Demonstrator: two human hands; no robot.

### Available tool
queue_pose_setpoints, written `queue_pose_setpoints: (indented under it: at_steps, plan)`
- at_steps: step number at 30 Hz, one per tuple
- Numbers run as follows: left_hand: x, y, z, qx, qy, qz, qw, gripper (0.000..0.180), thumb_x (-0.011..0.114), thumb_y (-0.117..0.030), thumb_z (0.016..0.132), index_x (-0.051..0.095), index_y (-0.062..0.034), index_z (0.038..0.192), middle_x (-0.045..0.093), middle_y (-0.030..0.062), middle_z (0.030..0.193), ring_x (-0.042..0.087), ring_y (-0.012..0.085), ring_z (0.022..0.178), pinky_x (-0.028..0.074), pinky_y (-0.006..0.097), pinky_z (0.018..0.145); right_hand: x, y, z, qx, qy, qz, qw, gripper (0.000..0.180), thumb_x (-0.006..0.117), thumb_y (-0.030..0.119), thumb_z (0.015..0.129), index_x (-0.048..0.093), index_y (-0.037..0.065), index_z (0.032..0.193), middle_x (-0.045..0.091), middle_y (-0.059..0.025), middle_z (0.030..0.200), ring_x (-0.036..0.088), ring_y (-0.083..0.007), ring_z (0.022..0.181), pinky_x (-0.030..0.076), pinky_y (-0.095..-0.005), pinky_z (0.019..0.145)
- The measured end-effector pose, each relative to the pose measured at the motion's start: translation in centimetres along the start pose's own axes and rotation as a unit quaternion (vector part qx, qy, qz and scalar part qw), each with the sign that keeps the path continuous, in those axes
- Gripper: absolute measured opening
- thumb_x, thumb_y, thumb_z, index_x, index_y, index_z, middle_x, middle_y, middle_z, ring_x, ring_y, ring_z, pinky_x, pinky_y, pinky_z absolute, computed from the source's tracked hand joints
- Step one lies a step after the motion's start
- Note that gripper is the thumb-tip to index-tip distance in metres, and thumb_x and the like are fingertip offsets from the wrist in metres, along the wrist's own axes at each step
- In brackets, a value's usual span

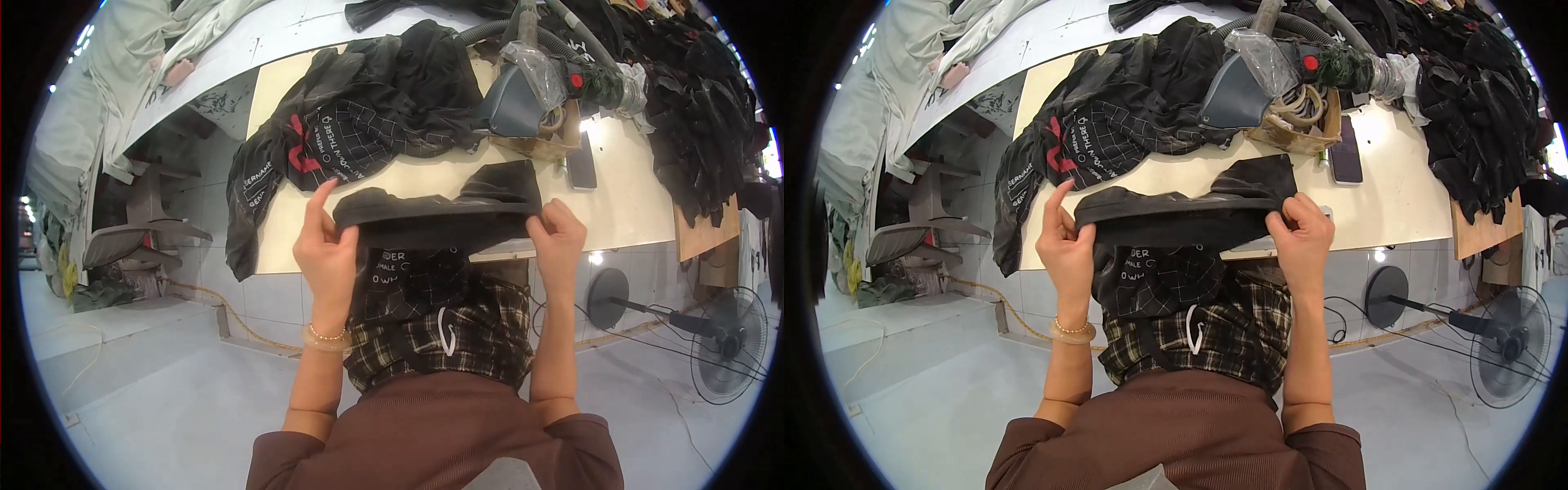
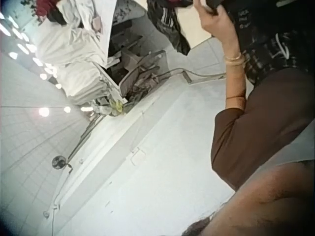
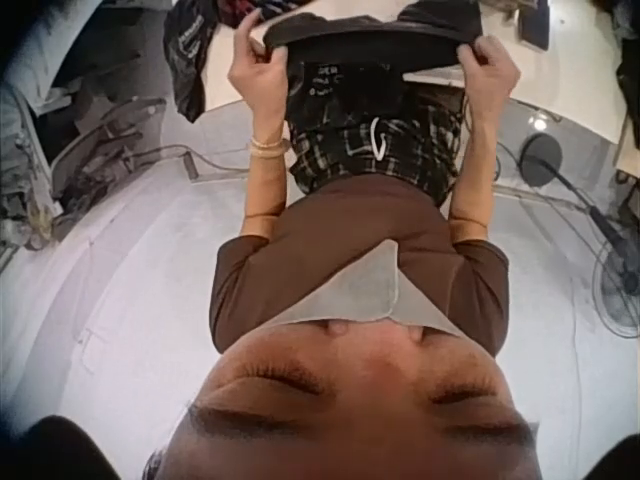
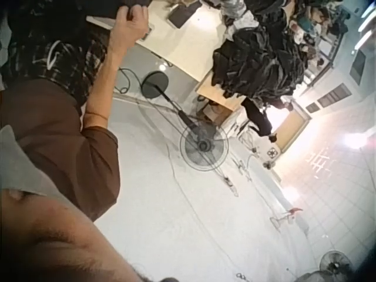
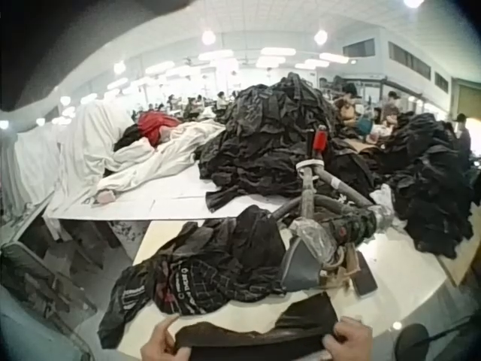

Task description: Inspecting black garments for quality control on a factory floor.

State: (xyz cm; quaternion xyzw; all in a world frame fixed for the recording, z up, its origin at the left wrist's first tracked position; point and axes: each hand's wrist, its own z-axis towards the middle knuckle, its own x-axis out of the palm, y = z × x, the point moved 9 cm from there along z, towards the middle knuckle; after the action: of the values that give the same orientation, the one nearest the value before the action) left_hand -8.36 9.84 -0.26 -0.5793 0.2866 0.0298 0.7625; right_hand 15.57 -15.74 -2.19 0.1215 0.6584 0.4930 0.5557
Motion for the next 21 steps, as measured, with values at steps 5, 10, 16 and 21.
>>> queue_pose_setpoints:
  at_steps: [5, 10, 16, 21]
  plan:
    - [5.6, -2.3, -4.0, 0.064, 0.263, -0.135, 0.953, 0.055, 0.076, -0.002, 0.076, 0.065, -0.0098, 0.128, 0.055, 0.0004, 0.080, 0.049, 0.0079, 0.062, 0.045, 0.024, 0.060, -5.0, -1.5, 2.7, -0.082, -0.176, -0.207, 0.959, 0.015, 0.068, 0.005, 0.083, 0.055, -0.001, 0.085, 0.052, -0.0119, 0.078, 0.050, -0.0227, 0.065, 0.041, -0.0407, 0.063]
    - [1.2, 4.3, -2.4, 0.020, 0.175, -0.015, 0.984, 0.034, 0.078, -0.017, 0.086, 0.067, -0.0036, 0.115, 0.066, 0.0092, 0.103, 0.062, 0.0183, 0.082, 0.053, 0.031, 0.075, -7.2, -7.3, 3.4, 0.027, -0.130, -0.235, 0.963, 0.011, 0.066, 0.005, 0.088, 0.060, 0.000, 0.095, 0.059, -0.0111, 0.093, 0.056, -0.0265, 0.079, 0.047, -0.0367, 0.077]
    - [-1.8, 14.0, -1.5, -0.143, 0.141, 0.070, 0.977, 0.034, 0.073, -0.022, 0.092, 0.066, 0.0023, 0.115, 0.070, 0.0124, 0.097, 0.067, 0.0184, 0.084, 0.054, 0.032, 0.070, -0.5, -4.7, 2.4, -0.053, -0.078, -0.084, 0.992, 0.024, 0.071, 0.020, 0.090, 0.065, 0.002, 0.104, 0.063, -0.0116, 0.099, 0.060, -0.0294, 0.087, 0.048, -0.0403, 0.081]
    - [4.3, 11.7, -1.4, -0.097, 0.257, 0.157, 0.949, 0.036, 0.079, -0.019, 0.082, 0.067, -0.0025, 0.112, 0.070, 0.0144, 0.086, 0.068, 0.0283, 0.077, 0.052, 0.037, 0.070, 5.4, -2.5, 4.6, -0.021, 0.036, -0.029, 0.999, 0.021, 0.070, 0.013, 0.084, 0.069, 0.003, 0.103, 0.066, -0.0114, 0.101, 0.063, -0.0263, 0.095, 0.047, -0.0365, 0.087]
